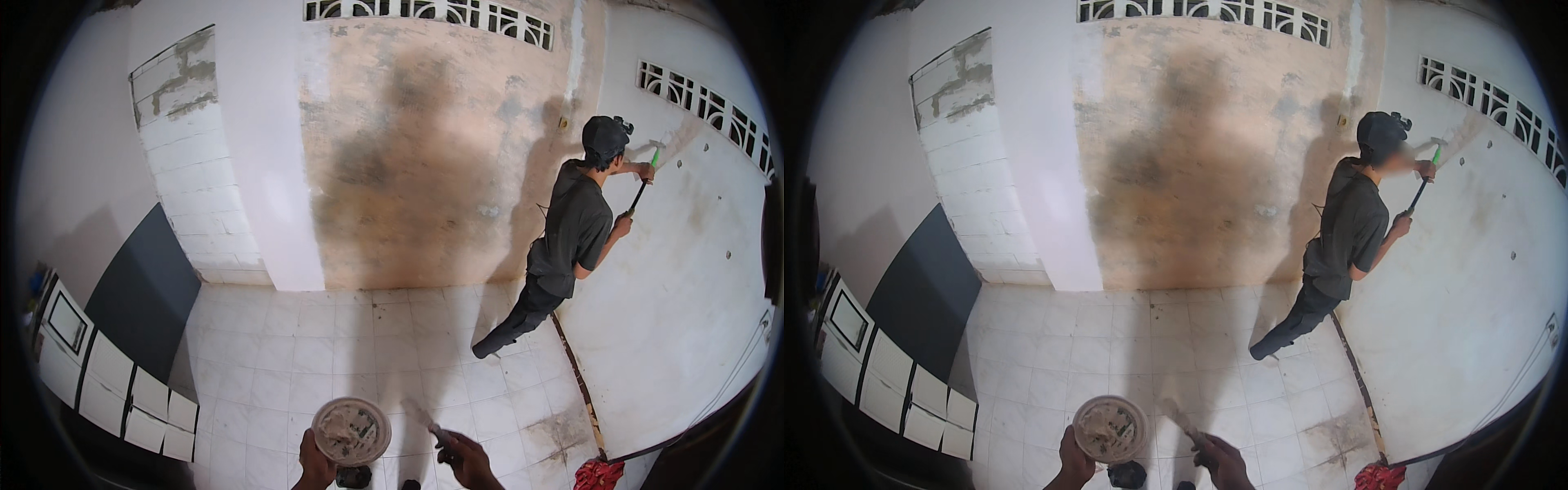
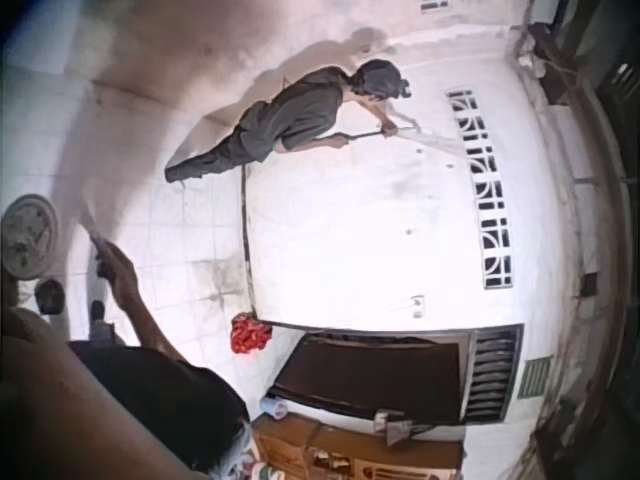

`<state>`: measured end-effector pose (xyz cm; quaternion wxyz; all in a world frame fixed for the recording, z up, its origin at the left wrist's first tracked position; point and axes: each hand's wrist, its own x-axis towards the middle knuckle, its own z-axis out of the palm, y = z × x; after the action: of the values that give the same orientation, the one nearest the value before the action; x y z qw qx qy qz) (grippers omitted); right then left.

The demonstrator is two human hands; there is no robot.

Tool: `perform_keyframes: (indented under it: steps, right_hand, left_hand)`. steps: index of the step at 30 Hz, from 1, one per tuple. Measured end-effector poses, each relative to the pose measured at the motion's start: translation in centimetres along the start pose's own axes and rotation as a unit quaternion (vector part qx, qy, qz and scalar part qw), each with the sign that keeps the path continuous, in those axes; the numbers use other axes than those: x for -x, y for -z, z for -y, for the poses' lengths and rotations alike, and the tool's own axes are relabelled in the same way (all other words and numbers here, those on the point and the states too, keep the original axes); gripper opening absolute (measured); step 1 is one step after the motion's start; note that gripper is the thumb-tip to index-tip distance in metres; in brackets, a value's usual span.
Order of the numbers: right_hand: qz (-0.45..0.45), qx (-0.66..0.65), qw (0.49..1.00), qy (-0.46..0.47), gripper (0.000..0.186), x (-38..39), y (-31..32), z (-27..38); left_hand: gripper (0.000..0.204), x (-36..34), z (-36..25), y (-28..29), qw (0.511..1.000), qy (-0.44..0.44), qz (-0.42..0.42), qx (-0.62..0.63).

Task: The person mixes a white compound in a plastic container using a putty knife while sitting on the floor. They then apply the compound to a wall using the putty knife and a red plastic scraper, smoothing the surface.

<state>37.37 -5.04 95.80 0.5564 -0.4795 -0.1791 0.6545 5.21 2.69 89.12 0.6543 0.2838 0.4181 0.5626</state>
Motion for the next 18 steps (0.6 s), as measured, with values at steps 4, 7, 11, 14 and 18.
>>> perform_keyframes:
  steps: [4, 7, 11, 14, 18]
  right_hand:
    - [0.07, 0.014, 0.996, 0.047, 0.046, -3.1, 1.7, 6.3]
    - [0.079, 0.049, 0.993, 0.067, 0.044, -6.9, 2.2, 10.7]
    - [0.044, 0.139, 0.986, 0.079, 0.032, -12.0, 1.2, 15.6]
    - [0.02, 0.149, 0.984, 0.092, 0.035, -16.8, 1.8, 16.5]
    - [-0.039, 0.157, 0.981, 0.104, 0.031, -25.2, 3.1, 19.0]
  left_hand:
    - [0.043, -3.5, 1.4, -6.1, 0.991, 0.02, -0.055, 0.121]
    - [0.047, -7.3, 3.2, -8.5, 0.987, 0.013, -0.057, 0.149]
    - [0.057, -12.5, 1.2, -13.3, 0.984, 0.042, -0.043, 0.168]
    - [0.064, -17.8, 1.7, -14.7, 0.98, 0.076, -0.003, 0.181]
    - [0.063, -27.1, 1.9, -16.9, 0.966, 0.104, 0.013, 0.236]
